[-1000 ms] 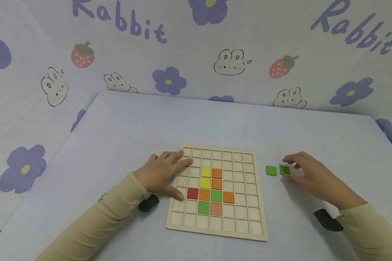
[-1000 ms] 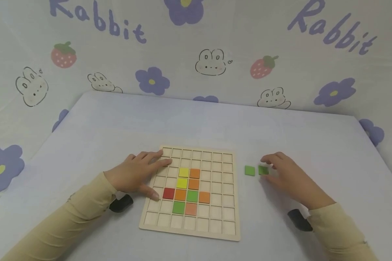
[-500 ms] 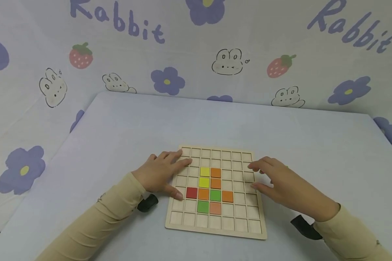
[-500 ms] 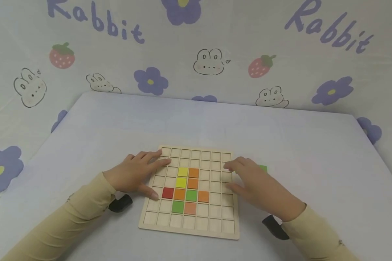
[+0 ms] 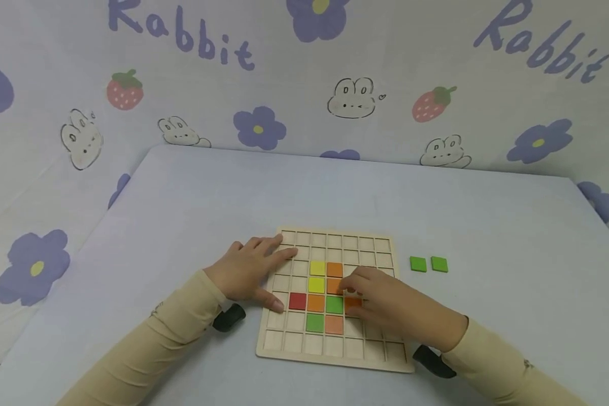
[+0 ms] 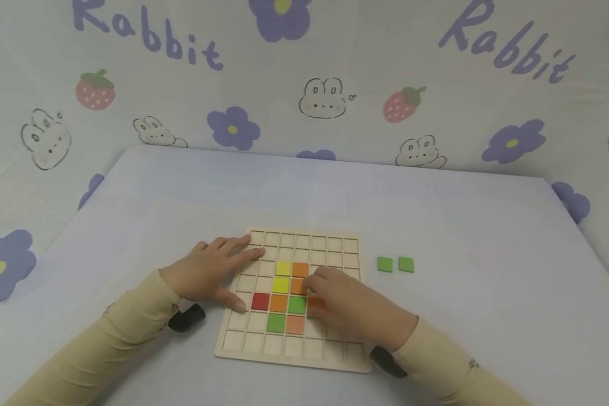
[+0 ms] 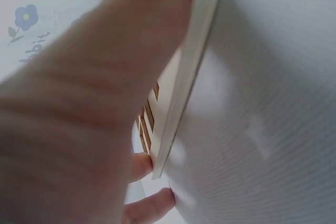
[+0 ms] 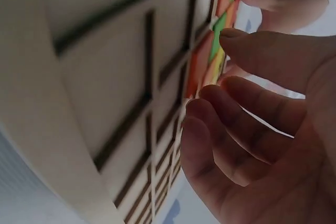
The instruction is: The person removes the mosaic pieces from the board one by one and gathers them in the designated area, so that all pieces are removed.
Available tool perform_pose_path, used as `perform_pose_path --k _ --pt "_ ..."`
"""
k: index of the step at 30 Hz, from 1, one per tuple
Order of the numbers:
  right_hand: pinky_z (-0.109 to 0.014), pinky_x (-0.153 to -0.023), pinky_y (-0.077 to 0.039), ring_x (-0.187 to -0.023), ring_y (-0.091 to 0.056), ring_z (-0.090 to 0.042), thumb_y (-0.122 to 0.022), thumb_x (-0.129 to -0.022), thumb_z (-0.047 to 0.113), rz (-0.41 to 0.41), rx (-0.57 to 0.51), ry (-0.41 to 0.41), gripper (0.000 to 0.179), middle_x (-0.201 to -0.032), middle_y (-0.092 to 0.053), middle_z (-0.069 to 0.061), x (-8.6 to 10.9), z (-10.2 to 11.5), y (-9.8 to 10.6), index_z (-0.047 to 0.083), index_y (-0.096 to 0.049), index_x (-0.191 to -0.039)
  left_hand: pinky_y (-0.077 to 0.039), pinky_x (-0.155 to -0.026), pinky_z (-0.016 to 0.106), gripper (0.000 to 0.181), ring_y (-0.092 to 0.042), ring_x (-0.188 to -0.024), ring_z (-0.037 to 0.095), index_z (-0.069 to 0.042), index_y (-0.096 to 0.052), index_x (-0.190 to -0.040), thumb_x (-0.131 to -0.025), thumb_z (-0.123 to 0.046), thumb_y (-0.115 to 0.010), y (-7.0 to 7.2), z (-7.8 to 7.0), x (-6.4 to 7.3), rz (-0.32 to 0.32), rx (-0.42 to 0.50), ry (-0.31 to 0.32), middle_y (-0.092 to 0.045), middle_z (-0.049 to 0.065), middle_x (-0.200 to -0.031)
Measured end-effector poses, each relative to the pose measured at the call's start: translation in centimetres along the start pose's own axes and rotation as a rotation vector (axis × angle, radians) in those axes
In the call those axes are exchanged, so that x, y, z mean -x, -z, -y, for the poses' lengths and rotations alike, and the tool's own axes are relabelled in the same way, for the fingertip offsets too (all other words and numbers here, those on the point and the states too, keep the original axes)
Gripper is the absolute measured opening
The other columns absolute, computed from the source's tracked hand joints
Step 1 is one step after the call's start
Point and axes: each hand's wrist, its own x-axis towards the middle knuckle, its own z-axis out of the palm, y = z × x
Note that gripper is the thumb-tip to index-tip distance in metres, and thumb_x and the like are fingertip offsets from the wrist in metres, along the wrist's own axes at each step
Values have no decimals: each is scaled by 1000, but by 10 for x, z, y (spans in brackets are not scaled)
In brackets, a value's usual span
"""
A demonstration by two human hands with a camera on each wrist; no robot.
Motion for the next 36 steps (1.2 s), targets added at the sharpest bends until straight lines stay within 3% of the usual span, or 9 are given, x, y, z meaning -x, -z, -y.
perform_pose_path --k 6,18,28,36 --pt "-29 -83 -49 -93 -54 -11 -73 -85 14 8 14 -15 32 -103 -61 4 -3 4 -5 12 -63 -116 -33 -99 60 104 -30 -138 36 -25 -26 -152 -68 -67 -71 2 0 -2 17 -13 14 -20 14 -158" --pt "-30 -85 -50 -96 -55 -10 -75 -83 17 -24 73 -68 34 -105 -62 5 -2 9 -11 15 -63 -114 -34 -97 59 104 -31 -138 36 -25 -27 -152 -68 -67 -71 -1 1 -1 1 -19 7 -21 14 -158" --pt "-29 -82 -50 -90 -53 -9 -75 -83 15 -28 36 -83 33 -105 -60 4 -3 7 -12 16 -61 -113 -36 -95 58 105 -33 -136 36 -24 -28 -152 -67 -68 -71 -1 2 -1 -8 -23 -3 -22 15 -157" --pt "-27 -77 -49 -86 -51 -9 -76 -82 14 -69 39 -13 34 -103 -57 1 -1 6 -12 13 -61 -112 -35 -97 58 104 -32 -137 36 -23 -28 -152 -68 -66 -72 1 1 0 1 -13 5 -22 15 -157"
